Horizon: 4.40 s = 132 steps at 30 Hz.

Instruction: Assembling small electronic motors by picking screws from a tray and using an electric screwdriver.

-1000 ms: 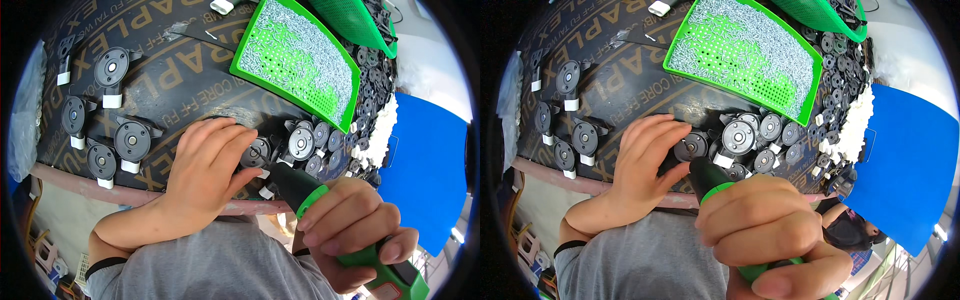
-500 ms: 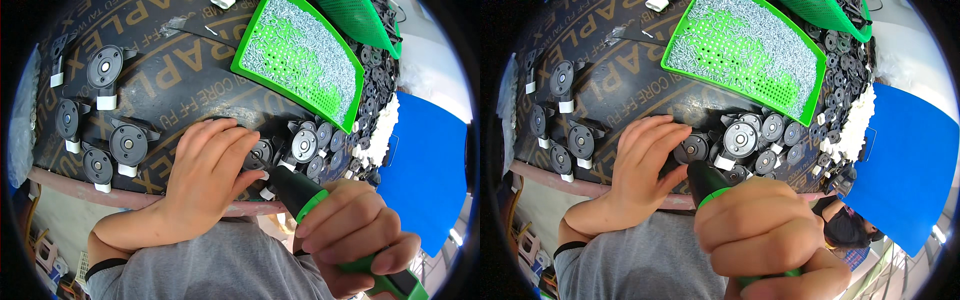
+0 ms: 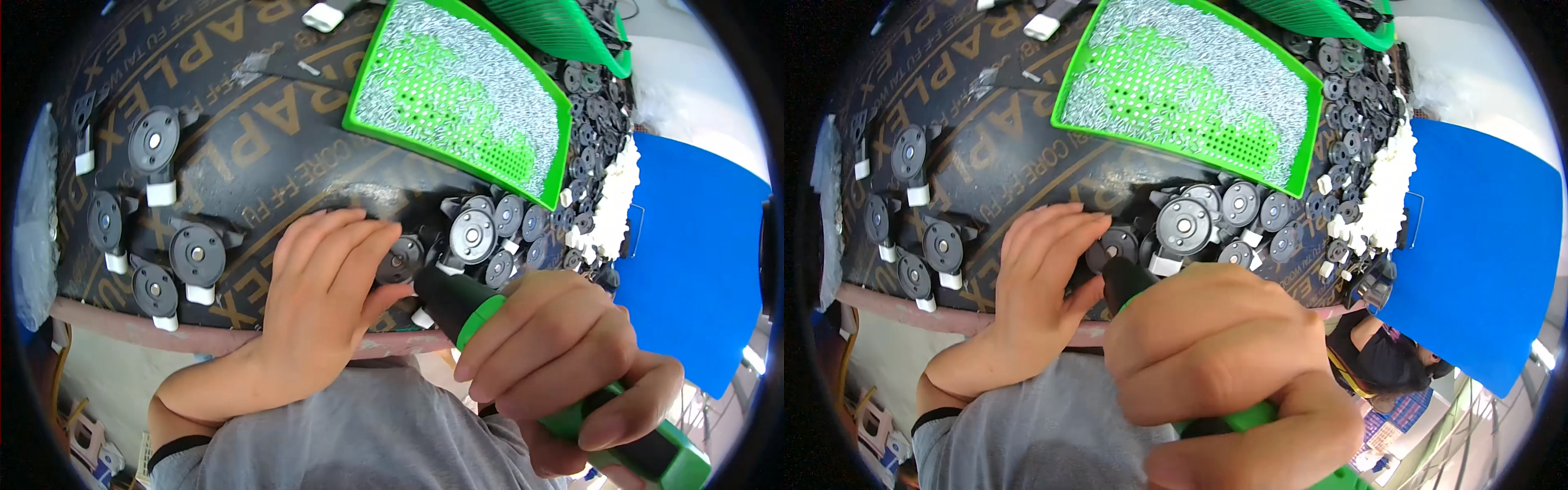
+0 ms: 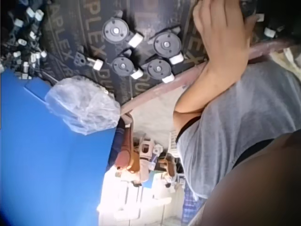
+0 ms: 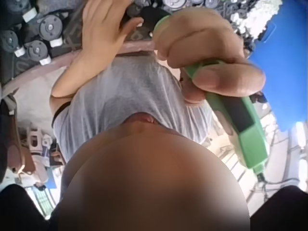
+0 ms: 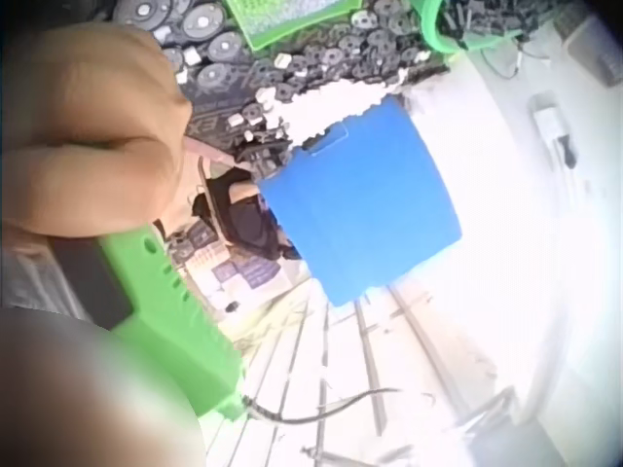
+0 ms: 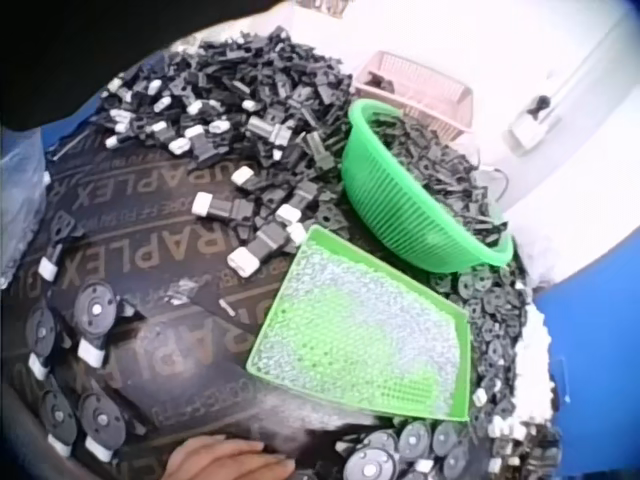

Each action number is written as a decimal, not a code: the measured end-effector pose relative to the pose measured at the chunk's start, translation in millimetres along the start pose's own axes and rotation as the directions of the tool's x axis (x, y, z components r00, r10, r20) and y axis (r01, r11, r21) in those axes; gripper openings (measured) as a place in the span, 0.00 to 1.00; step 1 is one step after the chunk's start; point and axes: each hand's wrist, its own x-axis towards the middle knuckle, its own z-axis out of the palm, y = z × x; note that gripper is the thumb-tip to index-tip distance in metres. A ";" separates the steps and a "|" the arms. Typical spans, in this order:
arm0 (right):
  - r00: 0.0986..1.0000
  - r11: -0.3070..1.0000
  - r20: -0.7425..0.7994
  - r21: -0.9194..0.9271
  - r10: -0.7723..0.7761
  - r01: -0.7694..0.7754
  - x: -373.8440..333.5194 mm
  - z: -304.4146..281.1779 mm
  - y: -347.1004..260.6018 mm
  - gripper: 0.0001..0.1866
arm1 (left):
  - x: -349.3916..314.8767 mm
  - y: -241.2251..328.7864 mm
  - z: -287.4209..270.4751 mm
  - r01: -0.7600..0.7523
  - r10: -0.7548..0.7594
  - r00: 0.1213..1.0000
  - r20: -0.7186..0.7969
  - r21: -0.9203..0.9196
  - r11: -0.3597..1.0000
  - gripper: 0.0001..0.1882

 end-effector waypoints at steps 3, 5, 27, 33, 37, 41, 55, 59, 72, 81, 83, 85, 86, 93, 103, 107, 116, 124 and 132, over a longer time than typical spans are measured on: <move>0.998 1.000 -0.059 -0.012 -0.010 0.010 3.0 -20.0 -21.4 0.18 | -1.2 -1.0 0.8 0.001 -0.001 1.000 -0.008 0.001 1.000 0.28; 0.954 0.995 -0.285 -0.063 -0.089 0.074 4.9 -27.0 -37.3 0.15 | -1.2 -0.5 1.5 -0.013 0.013 1.000 0.004 -0.004 1.000 0.28; 0.860 0.922 -0.509 -0.347 -0.033 -0.170 -10.3 -67.5 17.4 0.14 | 4.0 -0.6 -3.7 0.026 -0.027 0.999 0.035 0.038 0.999 0.30; 0.864 0.909 -0.498 -0.392 -0.079 -0.143 -11.5 -70.2 21.0 0.13 | 3.9 0.1 -1.6 0.015 -0.015 1.000 0.017 0.042 0.999 0.28; 0.861 0.920 -0.502 -0.368 -0.078 -0.131 -11.2 -70.4 22.6 0.12 | 2.9 1.7 -0.4 0.011 -0.011 1.000 -0.013 0.041 0.999 0.28; 0.827 0.941 -0.552 -0.324 -0.109 -0.093 -9.8 -65.6 21.7 0.15 | 1.7 1.7 0.8 0.025 -0.024 0.999 -0.035 0.042 0.999 0.28; 0.935 0.986 -0.325 -0.127 -0.142 0.105 -13.3 19.1 -23.7 0.18 | -2.0 -4.6 2.7 0.024 -0.032 0.993 -0.115 -0.070 0.997 0.31; 0.961 0.990 -0.270 -0.140 -0.063 0.026 -18.1 18.8 -16.3 0.19 | -4.0 -5.7 0.8 0.042 -0.050 0.993 -0.106 -0.076 0.996 0.32; 0.969 0.989 -0.248 -0.144 -0.016 -0.021 -19.9 17.7 -15.8 0.18 | -4.6 -5.5 2.3 0.038 -0.045 0.993 -0.110 -0.069 0.997 0.31; 0.982 0.994 -0.189 -0.112 0.000 -0.022 -18.4 14.0 -14.1 0.18 | -4.1 -6.1 3.3 0.040 -0.046 0.993 -0.110 -0.058 0.998 0.31; 0.977 0.993 -0.214 -0.119 -0.008 -0.018 -21.0 16.4 -13.6 0.18 | -3.7 -5.8 3.5 0.041 -0.047 0.992 -0.114 -0.049 0.998 0.31; 0.971 0.992 -0.239 -0.126 -0.016 -0.014 -21.8 16.8 -13.2 0.18 | -3.5 -4.9 4.0 0.038 -0.044 0.992 -0.120 -0.050 0.998 0.31; 0.979 0.993 -0.203 -0.116 -0.010 -0.014 -21.2 15.9 -12.6 0.18 | -3.6 -4.2 4.3 0.035 -0.042 0.991 -0.127 -0.052 0.998 0.31; 0.948 0.982 -0.299 -0.120 0.106 -0.147 -17.6 25.6 -16.6 0.15 | -4.7 -5.8 6.2 0.003 -0.006 0.991 -0.131 -0.022 1.000 0.29; 0.998 0.999 0.058 -0.036 -0.007 0.009 -11.5 -4.0 -13.7 0.17 | -7.1 -5.5 14.2 -0.051 0.058 0.977 -0.207 0.041 0.998 0.30; 0.997 0.997 0.039 0.039 -0.064 0.063 -0.2 -8.0 -37.0 0.17 | -10.1 -3.6 10.0 -0.061 0.096 0.977 -0.189 0.182 0.981 0.33; 0.951 0.998 -0.305 -0.055 -0.039 0.023 4.4 19.8 -45.3 0.17 | -35.3 -7.6 -106.4 0.055 -0.006 0.998 -0.070 0.719 0.693 0.27; 0.966 0.995 -0.257 -0.081 0.030 -0.053 9.1 39.9 -34.2 0.17 | -26.5 -13.4 -63.9 -0.006 0.054 0.994 -0.098 0.435 0.900 0.28; 0.983 0.992 -0.175 -0.104 0.051 -0.070 1.5 43.3 -16.5 0.18 | -29.6 -8.1 -34.8 0.001 0.033 0.990 -0.138 0.244 0.970 0.27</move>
